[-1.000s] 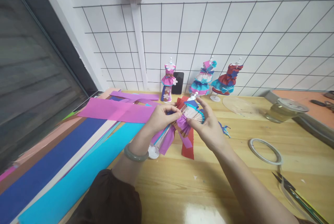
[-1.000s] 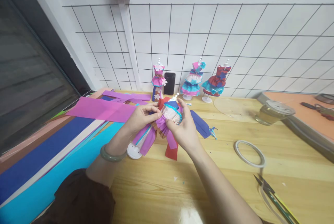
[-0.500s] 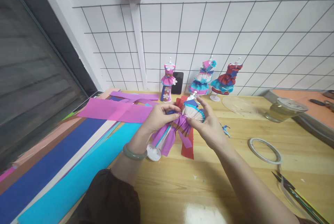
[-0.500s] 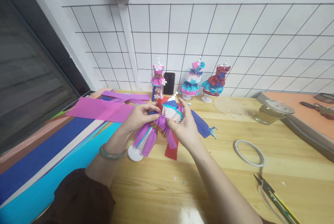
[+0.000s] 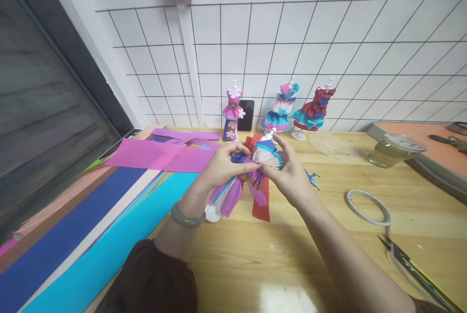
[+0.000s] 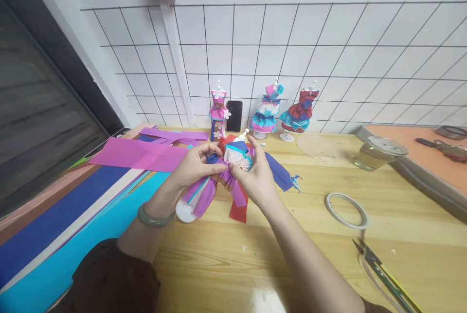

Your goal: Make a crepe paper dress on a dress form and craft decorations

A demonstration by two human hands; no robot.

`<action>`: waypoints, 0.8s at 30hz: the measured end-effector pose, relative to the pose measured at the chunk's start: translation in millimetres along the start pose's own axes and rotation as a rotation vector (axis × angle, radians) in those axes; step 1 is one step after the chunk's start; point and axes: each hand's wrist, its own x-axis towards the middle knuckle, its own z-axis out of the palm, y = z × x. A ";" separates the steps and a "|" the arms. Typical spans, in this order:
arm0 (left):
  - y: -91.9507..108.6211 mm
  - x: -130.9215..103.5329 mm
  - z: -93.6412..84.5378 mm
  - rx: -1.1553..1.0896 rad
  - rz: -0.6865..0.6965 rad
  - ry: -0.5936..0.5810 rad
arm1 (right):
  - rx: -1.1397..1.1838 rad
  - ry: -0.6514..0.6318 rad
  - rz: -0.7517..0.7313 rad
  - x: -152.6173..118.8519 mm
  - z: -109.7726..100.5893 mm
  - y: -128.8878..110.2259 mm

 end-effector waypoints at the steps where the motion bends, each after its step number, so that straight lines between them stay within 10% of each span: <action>1: 0.5 -0.1 1.0 0.020 0.009 0.000 | 0.005 -0.001 -0.007 0.0 0.1 0.0; 24: 1.1 -1.0 7.2 -0.258 0.054 -0.084 | 0.105 -0.085 -0.094 -8.5 -12.4 -18.9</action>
